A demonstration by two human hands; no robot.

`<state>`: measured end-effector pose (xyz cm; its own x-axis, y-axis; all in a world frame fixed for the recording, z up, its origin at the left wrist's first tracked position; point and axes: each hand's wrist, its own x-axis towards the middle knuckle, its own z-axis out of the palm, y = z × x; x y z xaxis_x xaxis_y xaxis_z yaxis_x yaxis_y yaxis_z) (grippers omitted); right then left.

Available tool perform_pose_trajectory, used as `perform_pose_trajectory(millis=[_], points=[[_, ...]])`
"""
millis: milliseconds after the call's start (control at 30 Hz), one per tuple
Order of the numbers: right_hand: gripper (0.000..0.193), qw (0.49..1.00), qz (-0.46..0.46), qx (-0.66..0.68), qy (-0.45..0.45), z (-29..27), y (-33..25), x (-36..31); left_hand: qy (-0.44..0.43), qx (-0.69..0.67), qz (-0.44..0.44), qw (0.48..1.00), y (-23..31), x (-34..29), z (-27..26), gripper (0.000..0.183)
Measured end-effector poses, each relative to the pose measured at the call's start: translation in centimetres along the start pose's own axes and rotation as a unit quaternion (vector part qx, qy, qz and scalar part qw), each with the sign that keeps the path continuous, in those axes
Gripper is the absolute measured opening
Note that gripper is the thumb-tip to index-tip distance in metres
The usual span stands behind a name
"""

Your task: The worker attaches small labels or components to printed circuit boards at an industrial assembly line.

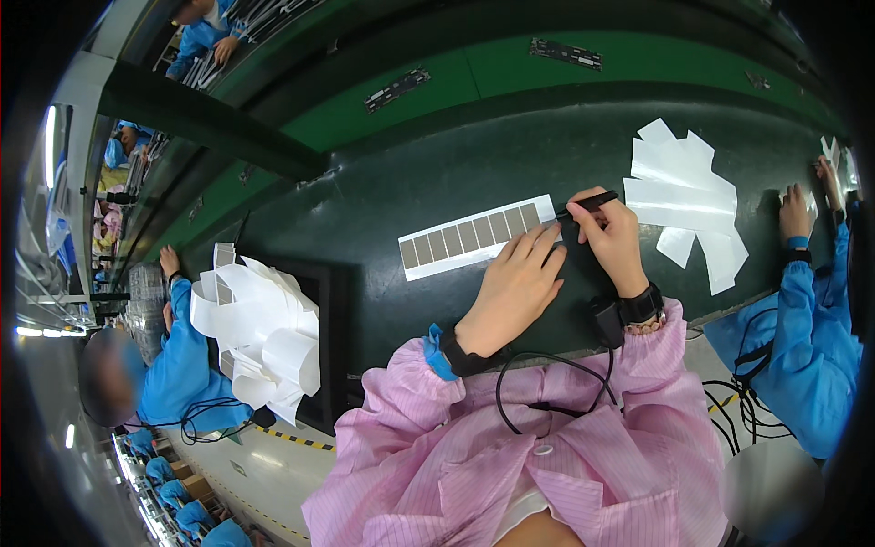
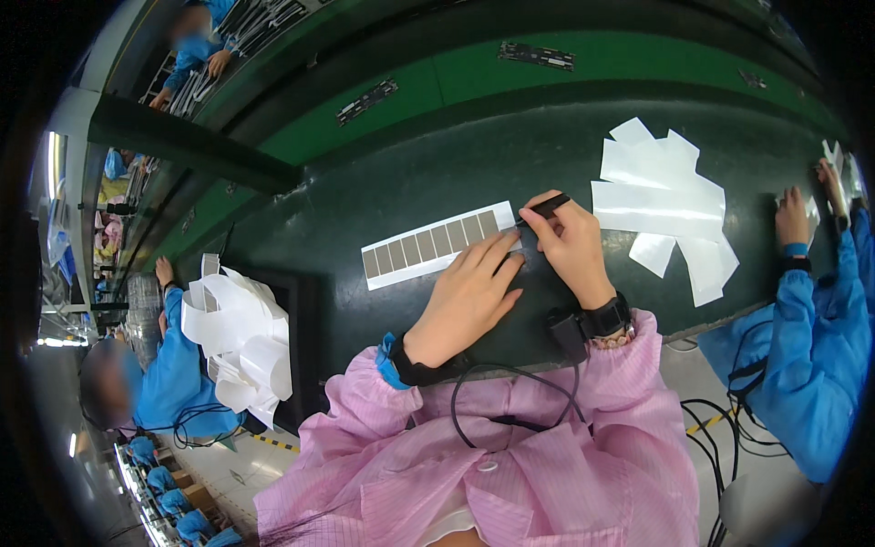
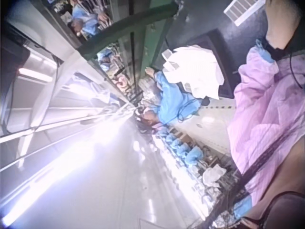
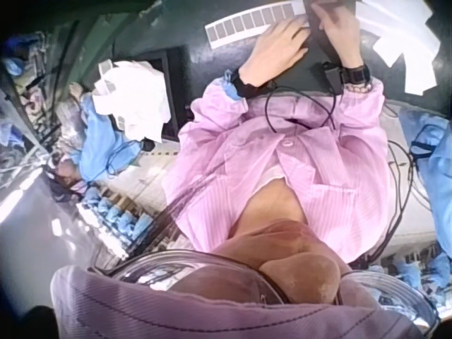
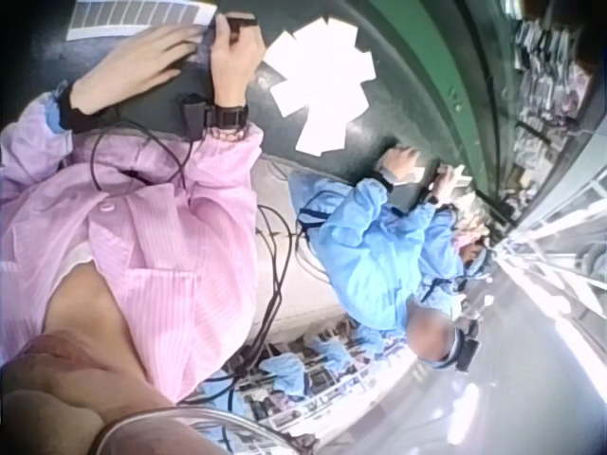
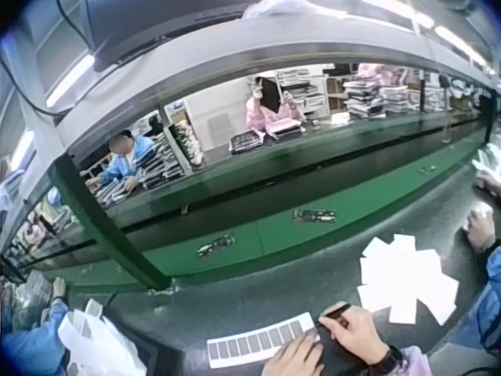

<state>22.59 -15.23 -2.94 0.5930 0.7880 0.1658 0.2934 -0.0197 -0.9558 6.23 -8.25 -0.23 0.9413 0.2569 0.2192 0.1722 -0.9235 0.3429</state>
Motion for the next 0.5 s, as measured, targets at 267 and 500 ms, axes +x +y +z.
perform_pose_trajectory(millis=[267, 500], points=[[0.008, 1.000, -0.017, -0.007, 0.001, 0.11, -0.09, -0.27, 0.002, 0.010, -0.002, 1.000, 0.11, -0.23, 0.01, 0.045], [0.007, 0.999, -0.027, -0.026, 0.007, 0.03, -0.11, -0.32, 0.007, -0.011, -0.008, 1.000, 0.14, -0.16, 0.02, 0.047]])
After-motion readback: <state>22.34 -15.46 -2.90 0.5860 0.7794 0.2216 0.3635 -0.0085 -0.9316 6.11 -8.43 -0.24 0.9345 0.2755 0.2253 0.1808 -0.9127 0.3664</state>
